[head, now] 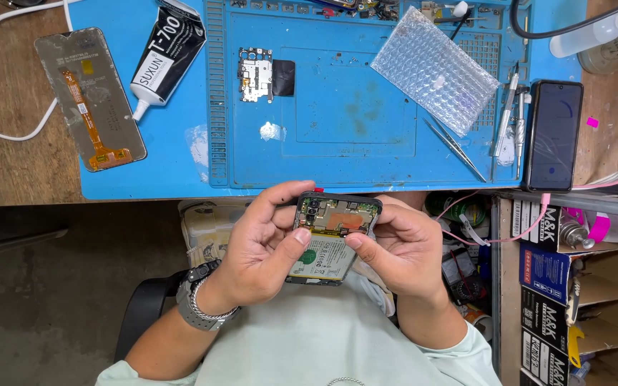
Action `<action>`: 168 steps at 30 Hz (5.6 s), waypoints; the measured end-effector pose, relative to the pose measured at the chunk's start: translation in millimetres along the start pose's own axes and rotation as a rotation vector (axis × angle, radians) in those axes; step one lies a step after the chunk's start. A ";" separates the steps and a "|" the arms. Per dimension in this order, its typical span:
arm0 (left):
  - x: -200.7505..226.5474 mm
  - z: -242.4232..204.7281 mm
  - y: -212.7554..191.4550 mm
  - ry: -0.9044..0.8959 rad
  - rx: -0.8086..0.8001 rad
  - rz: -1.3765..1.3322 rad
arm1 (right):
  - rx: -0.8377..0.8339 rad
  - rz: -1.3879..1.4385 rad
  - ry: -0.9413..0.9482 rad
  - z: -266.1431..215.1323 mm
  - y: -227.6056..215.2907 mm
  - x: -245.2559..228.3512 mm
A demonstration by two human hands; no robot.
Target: The person removes the back cover of a smartphone to access the internal components. They then place the device on a piece of bubble wrap and use a screwdriver to remove screws from the internal metal shielding.
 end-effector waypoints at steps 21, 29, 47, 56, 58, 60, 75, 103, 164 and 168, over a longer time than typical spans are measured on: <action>8.3 3.8 12.6 0.074 -0.019 0.048 | 0.024 -0.069 -0.147 -6.2 -1.7 -0.1; 4.2 -0.1 9.0 0.038 -0.009 0.058 | 0.059 -0.069 -0.180 -4.1 -2.8 5.0; 5.9 5.4 9.2 0.025 -0.035 0.207 | 0.119 0.027 0.022 -9.3 2.9 28.9; -1.0 8.2 4.1 -0.066 0.057 0.092 | 0.061 0.151 0.145 -0.3 9.7 22.4; -1.9 7.8 4.5 -0.070 0.051 0.104 | 0.059 0.146 0.147 -1.1 8.7 25.7; -4.0 6.4 4.5 -0.065 0.058 0.124 | 0.070 0.147 0.129 -1.9 8.3 30.3; -6.8 0.4 8.7 -0.002 0.012 0.192 | 0.137 0.071 0.065 -5.9 7.7 18.0; -9.3 0.7 10.1 -0.007 0.035 0.153 | 0.155 0.053 0.095 -13.9 0.4 34.0; 28.8 -14.9 -69.4 0.134 0.591 -0.081 | 0.135 -1.183 -0.536 122.1 -115.8 5.7; 26.9 -12.0 -66.7 0.110 0.592 -0.082 | 0.169 -1.074 -0.497 122.2 -127.6 -0.9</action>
Point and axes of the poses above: each hand's wrist, its own z-axis towards the middle knuckle, its own y-axis out of the palm, x = y × z, the point moved 3 cm from there along z, towards the middle knuckle, and after that the axes turned 8 degrees about -z, right-handed, at the moved point
